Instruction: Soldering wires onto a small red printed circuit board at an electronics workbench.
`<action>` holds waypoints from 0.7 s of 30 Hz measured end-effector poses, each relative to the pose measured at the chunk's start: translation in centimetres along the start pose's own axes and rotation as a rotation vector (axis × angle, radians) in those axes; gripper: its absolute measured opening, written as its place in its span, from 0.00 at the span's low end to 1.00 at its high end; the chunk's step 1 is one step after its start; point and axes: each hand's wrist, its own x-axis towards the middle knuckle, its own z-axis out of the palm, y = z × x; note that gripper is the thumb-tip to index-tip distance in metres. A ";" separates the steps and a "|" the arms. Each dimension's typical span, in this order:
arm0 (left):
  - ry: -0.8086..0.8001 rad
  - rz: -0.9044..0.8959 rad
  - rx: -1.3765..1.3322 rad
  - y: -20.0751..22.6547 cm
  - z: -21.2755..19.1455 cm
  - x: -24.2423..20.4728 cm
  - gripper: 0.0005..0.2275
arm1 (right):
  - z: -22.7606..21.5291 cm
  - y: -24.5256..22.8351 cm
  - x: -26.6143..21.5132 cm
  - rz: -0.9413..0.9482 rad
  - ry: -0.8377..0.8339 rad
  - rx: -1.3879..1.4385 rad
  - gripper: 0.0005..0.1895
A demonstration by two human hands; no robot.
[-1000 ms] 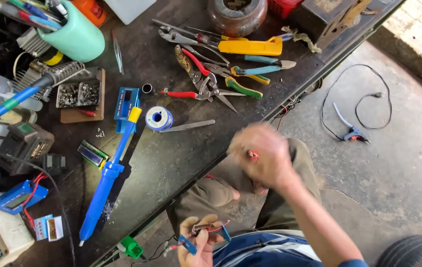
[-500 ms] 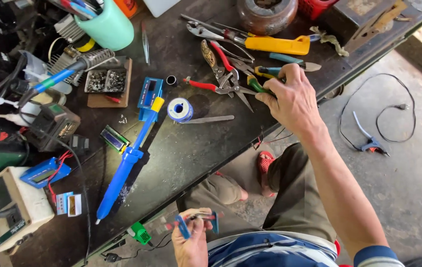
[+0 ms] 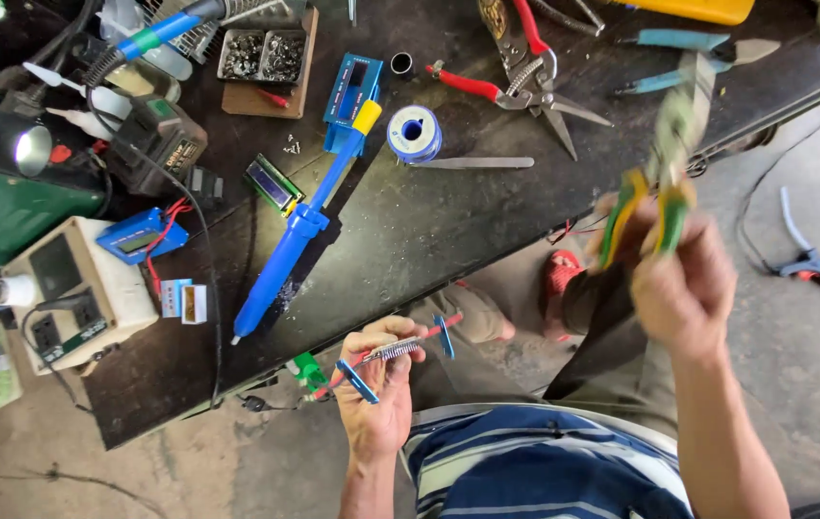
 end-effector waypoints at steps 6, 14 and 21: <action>0.005 0.146 0.019 -0.2 0.3 1.5 0.05 | -1.0 2.0 -7.5 -0.140 -0.634 -0.103 0.20; -0.046 0.163 -0.065 -1.0 0.9 1.9 0.08 | -0.7 3.4 -12.8 0.366 -0.887 0.290 0.25; -0.045 0.285 0.038 -1.6 1.3 2.2 0.09 | 0.2 3.0 -12.3 0.556 -1.113 0.283 0.21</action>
